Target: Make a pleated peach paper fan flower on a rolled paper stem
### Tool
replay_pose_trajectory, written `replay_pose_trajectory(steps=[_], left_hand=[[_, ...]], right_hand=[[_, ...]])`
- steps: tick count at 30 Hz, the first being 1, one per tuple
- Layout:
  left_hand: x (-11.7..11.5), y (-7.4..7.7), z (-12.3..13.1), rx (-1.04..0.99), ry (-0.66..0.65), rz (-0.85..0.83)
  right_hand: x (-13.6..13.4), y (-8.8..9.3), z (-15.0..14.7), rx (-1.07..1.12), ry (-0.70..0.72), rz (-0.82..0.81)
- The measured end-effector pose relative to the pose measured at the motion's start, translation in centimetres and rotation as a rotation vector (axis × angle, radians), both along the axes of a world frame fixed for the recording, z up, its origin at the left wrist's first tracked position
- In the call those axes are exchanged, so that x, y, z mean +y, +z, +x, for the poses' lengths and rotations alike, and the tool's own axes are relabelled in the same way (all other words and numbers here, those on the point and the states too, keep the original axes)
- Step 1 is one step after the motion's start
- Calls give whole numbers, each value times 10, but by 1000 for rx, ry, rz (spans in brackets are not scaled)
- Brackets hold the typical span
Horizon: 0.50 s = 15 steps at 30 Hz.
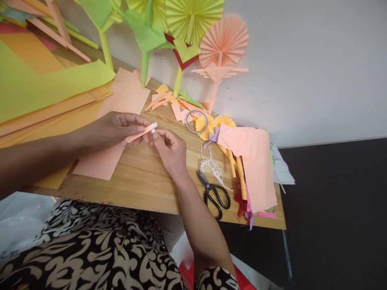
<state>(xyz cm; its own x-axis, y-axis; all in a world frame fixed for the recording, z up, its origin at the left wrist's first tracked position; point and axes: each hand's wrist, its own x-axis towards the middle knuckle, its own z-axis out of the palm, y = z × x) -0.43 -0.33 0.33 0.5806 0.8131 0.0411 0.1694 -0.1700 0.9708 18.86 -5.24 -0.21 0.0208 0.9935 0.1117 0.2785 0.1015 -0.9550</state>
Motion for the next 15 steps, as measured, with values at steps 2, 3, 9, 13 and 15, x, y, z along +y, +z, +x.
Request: replay_pose_trajectory(steps=[2,3,9,13,15], left_hand=[[1,-2,0,-2,4,-4],[2,-3,-1,-5,1,-5],[5,-5,-3,33,-154,9],[10,-7,-5,104,-167,71],[13,-8,-6,142,-103,111]], right_hand=[[1,-1,1,-7,5,-1],[1,-2,1,-9,5,-2],[3,-5,8,-1,-5,26],[1,2,12,-85,16,142],[0,5,14,-118,28,245]])
